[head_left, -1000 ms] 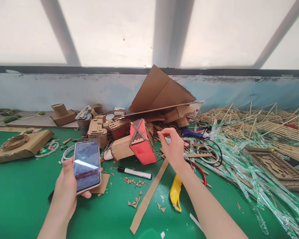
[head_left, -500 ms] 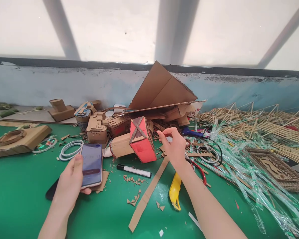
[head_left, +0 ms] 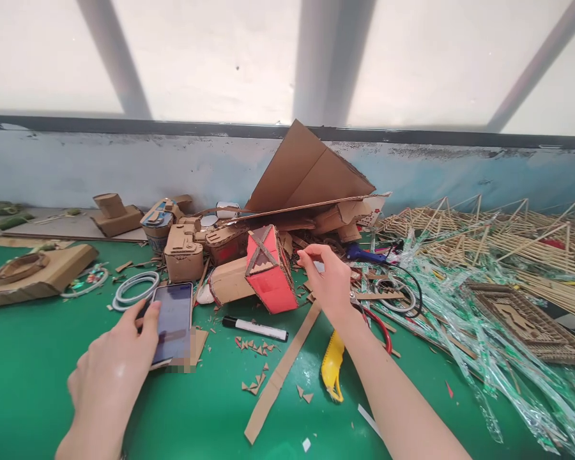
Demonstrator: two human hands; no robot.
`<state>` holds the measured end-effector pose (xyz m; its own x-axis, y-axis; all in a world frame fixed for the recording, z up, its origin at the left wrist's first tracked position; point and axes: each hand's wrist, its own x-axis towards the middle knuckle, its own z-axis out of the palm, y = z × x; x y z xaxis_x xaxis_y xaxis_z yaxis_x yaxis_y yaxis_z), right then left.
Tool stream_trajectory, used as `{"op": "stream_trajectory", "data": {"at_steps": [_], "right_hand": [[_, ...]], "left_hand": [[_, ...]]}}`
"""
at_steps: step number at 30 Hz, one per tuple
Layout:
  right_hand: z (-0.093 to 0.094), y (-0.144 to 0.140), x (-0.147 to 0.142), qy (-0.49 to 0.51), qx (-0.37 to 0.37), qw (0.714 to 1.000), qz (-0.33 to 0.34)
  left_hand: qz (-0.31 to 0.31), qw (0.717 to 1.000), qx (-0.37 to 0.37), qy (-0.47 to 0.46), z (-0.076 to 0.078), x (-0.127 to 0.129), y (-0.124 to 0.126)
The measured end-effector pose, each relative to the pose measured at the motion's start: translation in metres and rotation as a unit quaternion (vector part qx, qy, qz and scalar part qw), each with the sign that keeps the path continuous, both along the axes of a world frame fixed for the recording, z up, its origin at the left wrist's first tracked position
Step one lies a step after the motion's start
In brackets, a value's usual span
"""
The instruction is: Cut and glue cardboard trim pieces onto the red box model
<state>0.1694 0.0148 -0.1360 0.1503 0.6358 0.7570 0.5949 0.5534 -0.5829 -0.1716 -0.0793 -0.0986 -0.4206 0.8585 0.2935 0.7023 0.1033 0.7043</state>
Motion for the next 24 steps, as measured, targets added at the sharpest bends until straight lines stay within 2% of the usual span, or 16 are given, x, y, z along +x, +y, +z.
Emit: {"op": "stream_trajectory", "data": {"at_steps": [1, 2, 3, 5, 7, 9, 11, 13, 15, 17, 20, 22, 24], "right_hand": [[0.000, 0.000, 0.000, -0.002, 0.000, 1.000, 0.003], [0.000, 0.000, 0.000, -0.005, 0.000, 1.000, 0.006], [0.001, 0.000, 0.000, -0.007, 0.001, 1.000, 0.008], [0.001, 0.000, -0.001, -0.010, 0.002, 1.000, 0.010], [0.003, 0.000, -0.002, -0.011, 0.002, 1.000, 0.009], [0.003, -0.002, -0.004, -0.011, -0.001, 1.000, 0.009], [0.004, -0.003, -0.005, -0.011, -0.002, 1.000, 0.010], [0.005, -0.004, -0.005, -0.011, -0.001, 1.000, 0.012], [0.006, -0.005, -0.004, -0.012, 0.001, 1.000, 0.012], [0.009, -0.007, -0.003, -0.010, 0.003, 1.000, 0.004], [0.017, -0.012, -0.005, 0.028, -0.005, 1.000, 0.002], [0.024, -0.018, -0.008, 0.092, -0.020, 0.995, 0.034], [0.031, -0.026, -0.013, 0.171, -0.048, 0.980, 0.094]], "left_hand": [[0.104, 0.988, -0.053, 0.102, 0.005, 0.002, -0.002], [0.120, 0.973, -0.107, 0.167, 0.011, 0.005, -0.004], [0.135, 0.961, -0.122, 0.208, 0.018, 0.009, -0.006], [0.115, 0.959, -0.104, 0.236, 0.036, 0.019, -0.008], [0.101, 0.970, -0.034, 0.217, 0.054, 0.035, -0.009], [0.046, 0.986, 0.061, 0.147, 0.073, 0.057, -0.006], [-0.028, 0.990, 0.130, 0.043, 0.092, 0.084, -0.001], [-0.124, 0.979, 0.164, -0.011, 0.106, 0.114, 0.007], [-0.238, 0.946, 0.220, -0.019, 0.112, 0.140, 0.017], [-0.345, 0.908, 0.235, 0.024, 0.106, 0.157, 0.028], [-0.467, 0.829, 0.289, 0.102, 0.077, 0.162, 0.041], [-0.499, 0.793, 0.328, 0.121, 0.053, 0.155, 0.046], [-0.465, 0.795, 0.372, 0.116, 0.031, 0.146, 0.048]]}}
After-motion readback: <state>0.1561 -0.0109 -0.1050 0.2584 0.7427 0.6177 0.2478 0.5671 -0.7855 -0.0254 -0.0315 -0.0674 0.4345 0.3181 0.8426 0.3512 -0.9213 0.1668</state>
